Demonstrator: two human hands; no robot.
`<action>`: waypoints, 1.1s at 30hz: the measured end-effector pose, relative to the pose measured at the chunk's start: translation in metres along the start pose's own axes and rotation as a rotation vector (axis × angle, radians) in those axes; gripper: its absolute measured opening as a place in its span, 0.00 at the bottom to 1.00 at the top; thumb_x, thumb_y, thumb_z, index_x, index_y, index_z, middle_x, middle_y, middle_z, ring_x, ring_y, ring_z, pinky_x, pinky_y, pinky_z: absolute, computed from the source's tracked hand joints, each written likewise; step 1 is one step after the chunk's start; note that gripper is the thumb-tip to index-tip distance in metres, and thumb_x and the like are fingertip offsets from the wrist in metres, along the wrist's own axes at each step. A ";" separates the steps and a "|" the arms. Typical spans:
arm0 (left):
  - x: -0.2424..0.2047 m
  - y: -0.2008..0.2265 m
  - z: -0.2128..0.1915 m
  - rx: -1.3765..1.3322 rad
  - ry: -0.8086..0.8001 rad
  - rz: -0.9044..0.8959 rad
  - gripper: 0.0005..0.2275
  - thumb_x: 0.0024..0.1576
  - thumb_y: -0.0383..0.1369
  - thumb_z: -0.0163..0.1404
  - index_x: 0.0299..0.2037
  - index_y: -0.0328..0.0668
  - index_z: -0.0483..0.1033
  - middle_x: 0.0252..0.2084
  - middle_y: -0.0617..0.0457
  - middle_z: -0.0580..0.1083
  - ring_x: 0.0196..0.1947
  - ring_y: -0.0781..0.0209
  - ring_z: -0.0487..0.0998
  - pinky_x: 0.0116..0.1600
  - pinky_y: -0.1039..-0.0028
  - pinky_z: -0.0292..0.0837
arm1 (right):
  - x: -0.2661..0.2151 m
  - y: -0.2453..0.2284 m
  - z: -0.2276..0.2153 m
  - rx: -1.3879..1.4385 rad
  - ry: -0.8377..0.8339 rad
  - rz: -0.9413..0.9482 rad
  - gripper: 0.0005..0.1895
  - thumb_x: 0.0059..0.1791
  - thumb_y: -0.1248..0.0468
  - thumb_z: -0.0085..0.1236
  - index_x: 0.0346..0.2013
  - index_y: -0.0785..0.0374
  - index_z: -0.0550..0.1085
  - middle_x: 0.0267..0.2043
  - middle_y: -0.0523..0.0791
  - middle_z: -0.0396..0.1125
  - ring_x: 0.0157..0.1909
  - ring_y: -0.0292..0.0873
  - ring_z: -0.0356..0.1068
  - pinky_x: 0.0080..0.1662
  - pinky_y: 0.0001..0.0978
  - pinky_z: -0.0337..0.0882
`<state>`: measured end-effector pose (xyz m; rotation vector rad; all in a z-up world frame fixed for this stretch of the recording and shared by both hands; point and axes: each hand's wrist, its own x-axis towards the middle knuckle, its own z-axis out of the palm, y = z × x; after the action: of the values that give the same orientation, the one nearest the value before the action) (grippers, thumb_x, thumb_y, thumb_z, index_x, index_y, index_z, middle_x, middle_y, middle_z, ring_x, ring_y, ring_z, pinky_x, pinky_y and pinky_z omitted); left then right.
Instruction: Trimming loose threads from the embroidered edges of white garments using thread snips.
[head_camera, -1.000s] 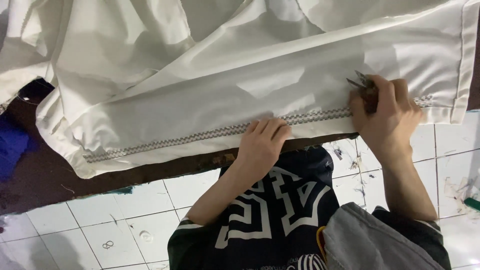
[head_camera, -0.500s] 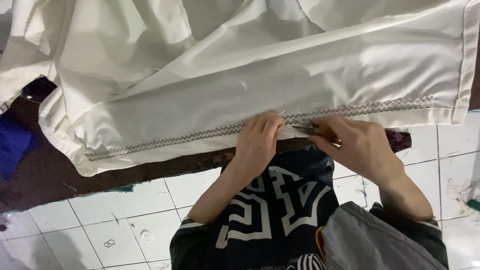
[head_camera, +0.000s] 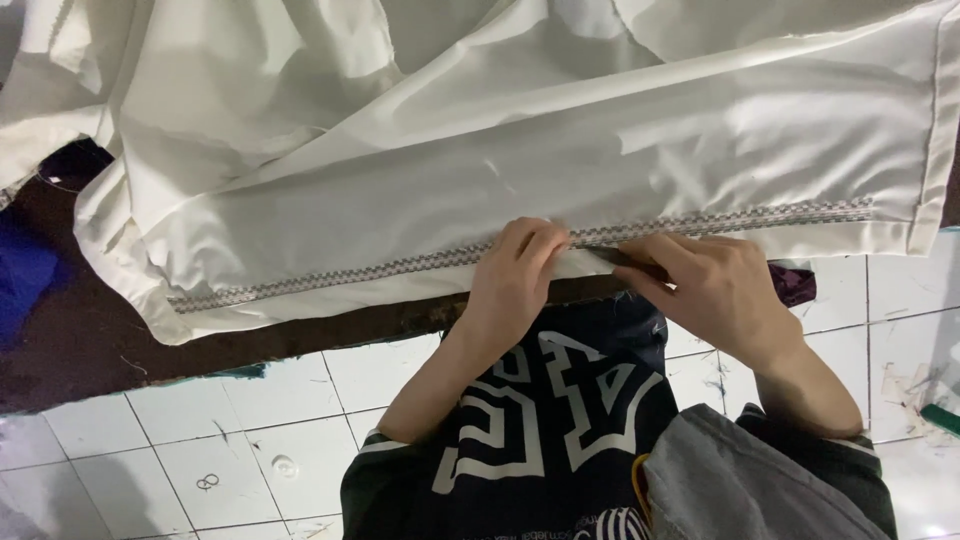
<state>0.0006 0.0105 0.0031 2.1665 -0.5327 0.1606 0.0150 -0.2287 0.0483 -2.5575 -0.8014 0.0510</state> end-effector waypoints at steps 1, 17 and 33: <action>-0.001 -0.002 -0.001 -0.001 -0.006 -0.010 0.08 0.61 0.18 0.53 0.48 0.33 0.72 0.45 0.45 0.69 0.43 0.49 0.73 0.44 0.66 0.74 | -0.001 0.002 0.002 -0.012 0.007 0.003 0.12 0.52 0.54 0.65 0.42 0.58 0.80 0.32 0.38 0.77 0.26 0.36 0.74 0.24 0.28 0.69; 0.000 -0.001 0.012 0.756 -0.093 0.174 0.04 0.57 0.23 0.53 0.39 0.39 0.73 0.42 0.46 0.70 0.39 0.54 0.73 0.45 0.71 0.74 | -0.008 0.018 0.009 0.168 0.129 0.219 0.26 0.48 0.60 0.73 0.55 0.72 0.75 0.41 0.52 0.77 0.35 0.42 0.76 0.38 0.30 0.78; -0.003 -0.009 0.002 0.201 -0.120 0.004 0.05 0.62 0.19 0.42 0.39 0.40 0.64 0.37 0.48 0.68 0.35 0.52 0.66 0.44 0.64 0.65 | -0.013 0.012 0.009 0.178 0.097 0.072 0.21 0.48 0.62 0.71 0.51 0.70 0.77 0.39 0.51 0.78 0.35 0.44 0.78 0.42 0.35 0.80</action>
<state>0.0020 0.0148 -0.0056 2.3823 -0.6120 0.0896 0.0096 -0.2408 0.0337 -2.4004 -0.6381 0.0201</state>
